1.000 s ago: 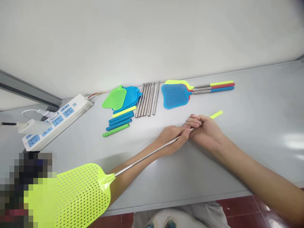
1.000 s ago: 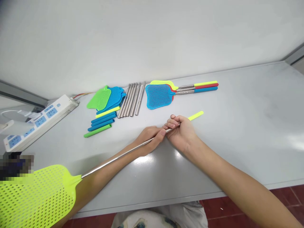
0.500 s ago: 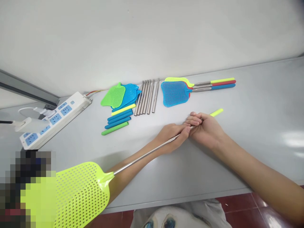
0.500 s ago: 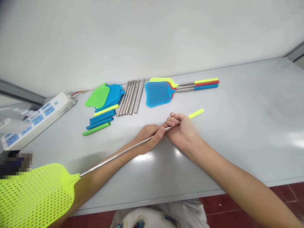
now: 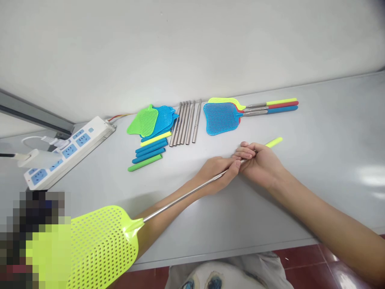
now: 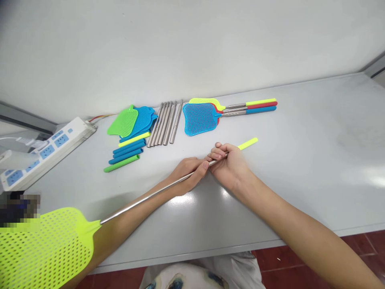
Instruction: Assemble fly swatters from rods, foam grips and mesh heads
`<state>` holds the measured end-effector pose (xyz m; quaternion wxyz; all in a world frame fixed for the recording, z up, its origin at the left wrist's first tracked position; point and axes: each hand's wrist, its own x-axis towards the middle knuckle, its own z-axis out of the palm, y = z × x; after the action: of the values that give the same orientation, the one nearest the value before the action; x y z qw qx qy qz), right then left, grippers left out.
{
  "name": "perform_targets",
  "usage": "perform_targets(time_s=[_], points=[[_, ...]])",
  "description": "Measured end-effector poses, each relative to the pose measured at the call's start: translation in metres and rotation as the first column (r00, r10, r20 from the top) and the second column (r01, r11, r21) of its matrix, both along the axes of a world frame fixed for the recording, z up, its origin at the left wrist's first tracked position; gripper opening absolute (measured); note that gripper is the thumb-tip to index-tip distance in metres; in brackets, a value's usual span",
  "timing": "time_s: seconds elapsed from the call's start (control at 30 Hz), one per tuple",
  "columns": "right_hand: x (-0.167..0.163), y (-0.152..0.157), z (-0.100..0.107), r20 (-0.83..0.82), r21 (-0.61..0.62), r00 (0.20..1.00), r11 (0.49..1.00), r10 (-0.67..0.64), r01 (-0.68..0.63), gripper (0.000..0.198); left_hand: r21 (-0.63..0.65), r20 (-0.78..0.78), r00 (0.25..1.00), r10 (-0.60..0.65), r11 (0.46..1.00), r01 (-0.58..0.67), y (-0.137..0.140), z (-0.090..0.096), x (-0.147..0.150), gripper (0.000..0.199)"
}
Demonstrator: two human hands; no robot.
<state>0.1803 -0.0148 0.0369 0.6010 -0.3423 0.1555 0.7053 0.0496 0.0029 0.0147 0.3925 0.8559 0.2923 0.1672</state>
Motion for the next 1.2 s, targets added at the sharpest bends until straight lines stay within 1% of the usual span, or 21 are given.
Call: perform_targets(time_s=[0.43, 0.63, 0.83, 0.93, 1.1, 1.2], points=[[0.0, 0.0, -0.001, 0.012, 0.004, 1.0, 1.0, 0.017, -0.017, 0.024, -0.028, -0.027, 1.0, -0.011, 1.0, 0.01, 0.0, 0.005, 0.0, 0.042], [0.001, 0.0, 0.0, 0.001, 0.003, 1.0, 1.0, 0.021, -0.021, 0.024, 0.0, -0.03, 1.0, -0.002, 1.0, 0.002, 0.0, 0.002, 0.001, 0.042], [0.0, 0.0, 0.0, 0.009, -0.001, 1.0, 1.0, 0.012, -0.012, 0.024, -0.026, -0.035, 0.999, -0.009, 1.0, 0.008, 0.0, 0.002, 0.0, 0.042], [-0.001, 0.0, -0.001, 0.014, 0.021, 1.0, 1.0, -0.012, 0.012, 0.024, -0.04, -0.041, 0.999, -0.013, 0.999, 0.011, 0.0, 0.002, 0.0, 0.044], [-0.006, -0.002, -0.007, 0.033, 0.073, 0.996, 0.994, -0.085, 0.082, 0.021, -0.024, -0.043, 0.999, -0.022, 0.999, 0.021, 0.0, 0.001, 0.0, 0.044], [-0.009, -0.004, -0.009, 0.06, 0.105, 0.992, 0.989, -0.107, 0.1, 0.02, -0.031, -0.029, 0.999, -0.035, 0.999, 0.034, 0.001, 0.001, -0.001, 0.044]])
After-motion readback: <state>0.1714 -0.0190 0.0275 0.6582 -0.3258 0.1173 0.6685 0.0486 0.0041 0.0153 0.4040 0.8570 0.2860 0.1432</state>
